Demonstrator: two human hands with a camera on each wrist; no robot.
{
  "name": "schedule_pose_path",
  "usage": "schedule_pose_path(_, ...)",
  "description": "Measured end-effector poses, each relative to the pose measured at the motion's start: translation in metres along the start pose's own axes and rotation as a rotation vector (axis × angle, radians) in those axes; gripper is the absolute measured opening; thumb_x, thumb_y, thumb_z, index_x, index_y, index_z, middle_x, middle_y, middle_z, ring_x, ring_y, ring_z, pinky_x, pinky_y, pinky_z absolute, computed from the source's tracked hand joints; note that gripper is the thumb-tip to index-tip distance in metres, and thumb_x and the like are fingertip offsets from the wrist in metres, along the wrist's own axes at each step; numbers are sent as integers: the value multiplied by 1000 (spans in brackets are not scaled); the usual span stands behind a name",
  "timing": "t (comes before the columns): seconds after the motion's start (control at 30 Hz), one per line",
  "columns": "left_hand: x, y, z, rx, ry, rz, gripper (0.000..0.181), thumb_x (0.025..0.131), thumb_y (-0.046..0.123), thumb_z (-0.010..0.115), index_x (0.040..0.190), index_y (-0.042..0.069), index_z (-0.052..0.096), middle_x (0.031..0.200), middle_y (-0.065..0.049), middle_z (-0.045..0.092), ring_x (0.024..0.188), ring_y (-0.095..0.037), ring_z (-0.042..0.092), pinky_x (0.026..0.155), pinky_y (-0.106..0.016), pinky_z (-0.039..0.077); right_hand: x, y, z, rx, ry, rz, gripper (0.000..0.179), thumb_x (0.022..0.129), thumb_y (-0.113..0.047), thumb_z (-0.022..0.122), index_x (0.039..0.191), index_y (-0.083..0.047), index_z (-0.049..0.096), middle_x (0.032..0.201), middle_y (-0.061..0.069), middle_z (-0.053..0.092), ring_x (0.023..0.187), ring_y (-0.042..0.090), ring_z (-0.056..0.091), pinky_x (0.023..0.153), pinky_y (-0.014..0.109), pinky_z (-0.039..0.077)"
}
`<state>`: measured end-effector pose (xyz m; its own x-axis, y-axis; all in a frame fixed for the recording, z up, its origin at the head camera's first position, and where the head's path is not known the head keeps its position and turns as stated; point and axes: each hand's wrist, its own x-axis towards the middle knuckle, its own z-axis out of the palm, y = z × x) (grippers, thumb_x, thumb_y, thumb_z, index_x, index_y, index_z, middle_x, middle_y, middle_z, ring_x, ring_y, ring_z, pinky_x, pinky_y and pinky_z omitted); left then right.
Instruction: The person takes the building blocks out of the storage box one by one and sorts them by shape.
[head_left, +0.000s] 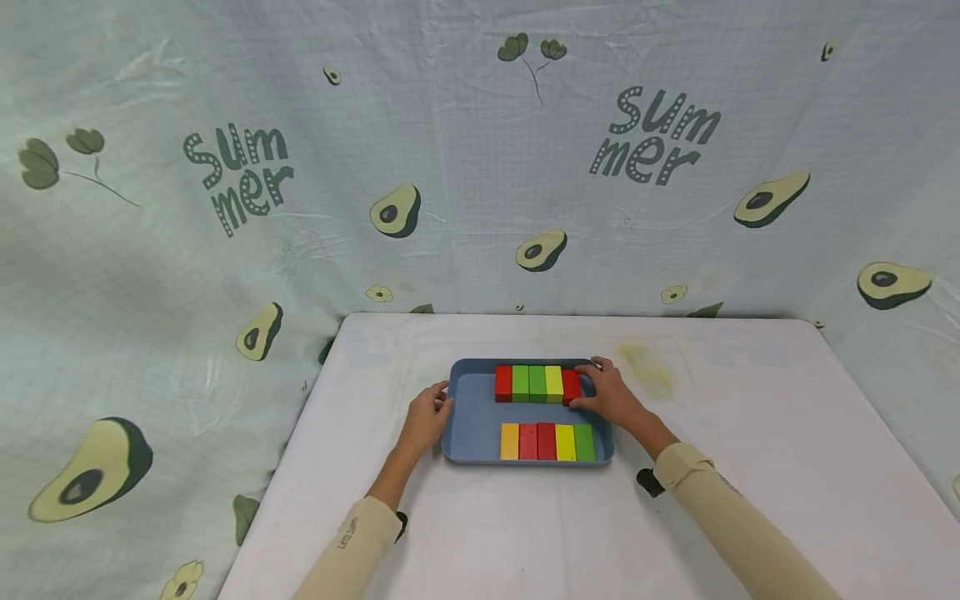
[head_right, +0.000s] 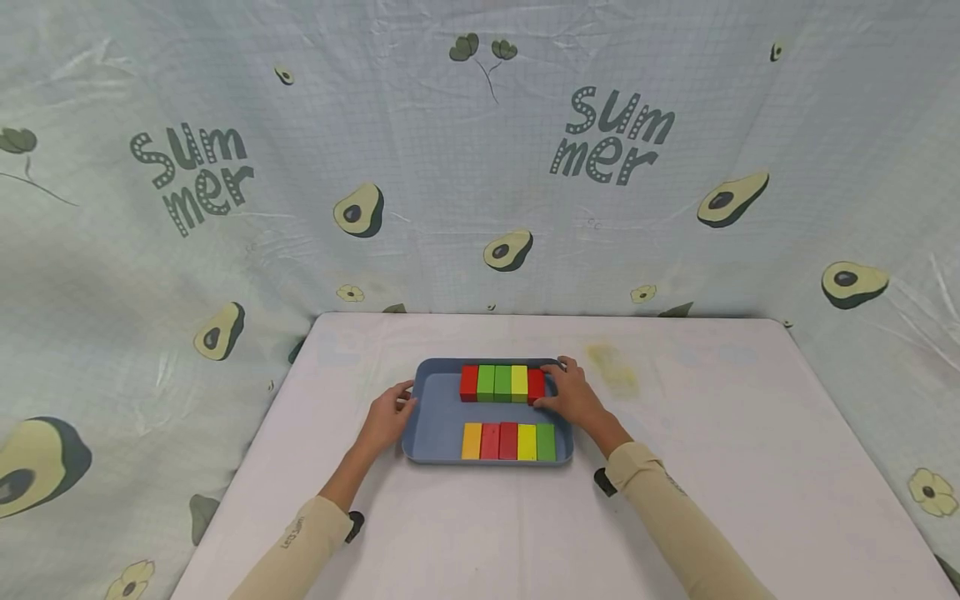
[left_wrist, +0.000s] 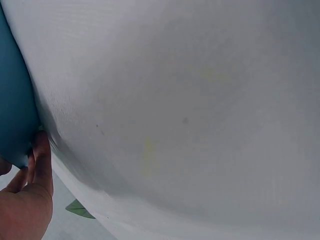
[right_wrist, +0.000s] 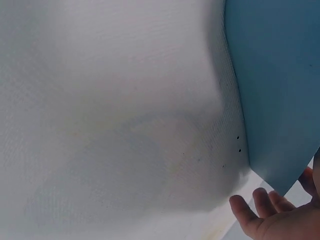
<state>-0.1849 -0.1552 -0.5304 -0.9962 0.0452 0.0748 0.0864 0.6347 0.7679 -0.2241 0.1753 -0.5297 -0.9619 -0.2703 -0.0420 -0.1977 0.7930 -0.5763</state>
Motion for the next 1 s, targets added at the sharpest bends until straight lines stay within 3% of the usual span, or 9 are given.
schedule_pose_path(0.17,-1,2,0,-6,0,7,38,93,3,55,129,-8,51,97,-15,59,87,-26,62,70,-35,51,-2,1,0,6,43,-20,64,77,-23,79,128,2,51,141,29,27,121,44,32,92,54,41)
schedule_pose_path(0.8,1,-1,1,-17,3,-11,39,93,5,56,130,-6,51,98,-15,60,89,-26,61,72,-35,51,4,-2,-19,-28,47,-92,68,78,-24,77,133,1,46,138,25,38,124,41,33,97,54,36)
schedule_pose_path(1.0,2,-1,1,-15,1,-9,38,93,5,55,130,-6,51,97,-15,59,88,-26,61,71,-35,51,3,-3,-29,46,76,-102,69,80,-20,76,137,0,43,134,22,45,121,38,40,99,52,35)
